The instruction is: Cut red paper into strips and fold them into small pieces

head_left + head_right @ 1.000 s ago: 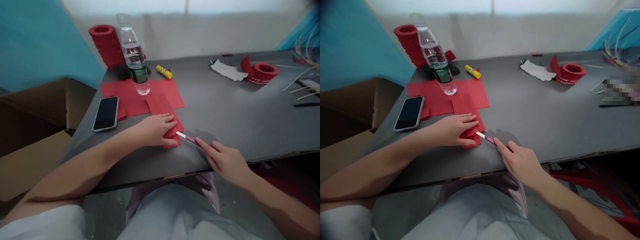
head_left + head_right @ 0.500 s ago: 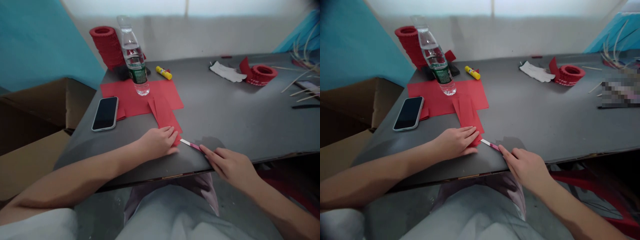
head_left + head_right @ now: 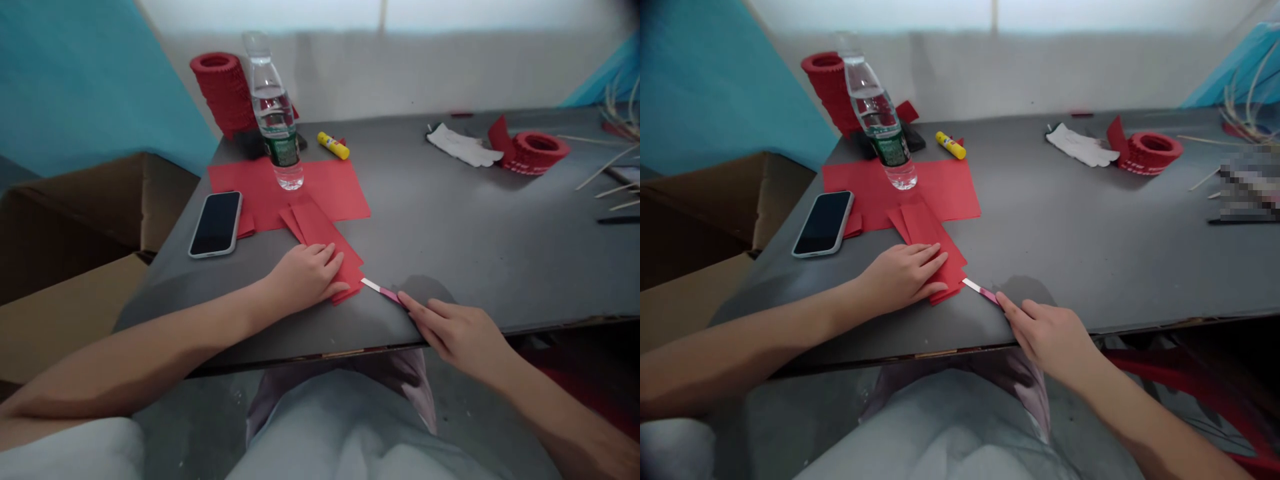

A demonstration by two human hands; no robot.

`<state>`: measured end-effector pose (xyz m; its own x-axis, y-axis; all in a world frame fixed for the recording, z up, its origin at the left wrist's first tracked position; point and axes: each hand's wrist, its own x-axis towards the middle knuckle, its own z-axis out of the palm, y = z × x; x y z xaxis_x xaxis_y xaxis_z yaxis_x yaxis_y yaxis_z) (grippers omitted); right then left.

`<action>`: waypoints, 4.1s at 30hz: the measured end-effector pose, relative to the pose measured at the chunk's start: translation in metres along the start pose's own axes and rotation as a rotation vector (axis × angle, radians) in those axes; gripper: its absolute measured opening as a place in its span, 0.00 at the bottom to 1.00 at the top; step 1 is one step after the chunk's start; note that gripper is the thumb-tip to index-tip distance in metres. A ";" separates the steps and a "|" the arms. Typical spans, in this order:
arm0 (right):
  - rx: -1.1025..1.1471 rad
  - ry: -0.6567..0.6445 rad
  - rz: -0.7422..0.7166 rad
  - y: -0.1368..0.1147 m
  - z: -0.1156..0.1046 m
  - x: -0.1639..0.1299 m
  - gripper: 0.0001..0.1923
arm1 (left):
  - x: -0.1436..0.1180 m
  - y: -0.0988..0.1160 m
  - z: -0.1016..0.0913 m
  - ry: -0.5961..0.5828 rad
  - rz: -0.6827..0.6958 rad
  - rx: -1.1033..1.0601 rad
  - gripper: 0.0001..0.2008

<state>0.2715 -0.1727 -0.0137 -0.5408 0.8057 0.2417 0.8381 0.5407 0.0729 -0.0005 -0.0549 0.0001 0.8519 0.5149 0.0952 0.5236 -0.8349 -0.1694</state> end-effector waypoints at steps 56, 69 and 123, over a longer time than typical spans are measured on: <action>-0.059 0.044 -0.028 0.004 0.002 -0.004 0.20 | 0.022 -0.075 0.028 0.156 0.132 -0.203 0.26; -0.046 0.060 -0.007 0.007 0.002 -0.003 0.19 | 0.010 -0.067 0.020 0.221 0.106 0.047 0.19; -0.058 -0.125 -0.180 0.033 -0.006 0.005 0.25 | 0.012 -0.001 0.018 -0.101 -0.275 -0.273 0.49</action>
<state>0.2970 -0.1519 -0.0045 -0.6837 0.7231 0.0984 0.7280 0.6666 0.1601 0.0094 -0.0444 -0.0167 0.6814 0.7319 0.0016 0.7268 -0.6768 0.1171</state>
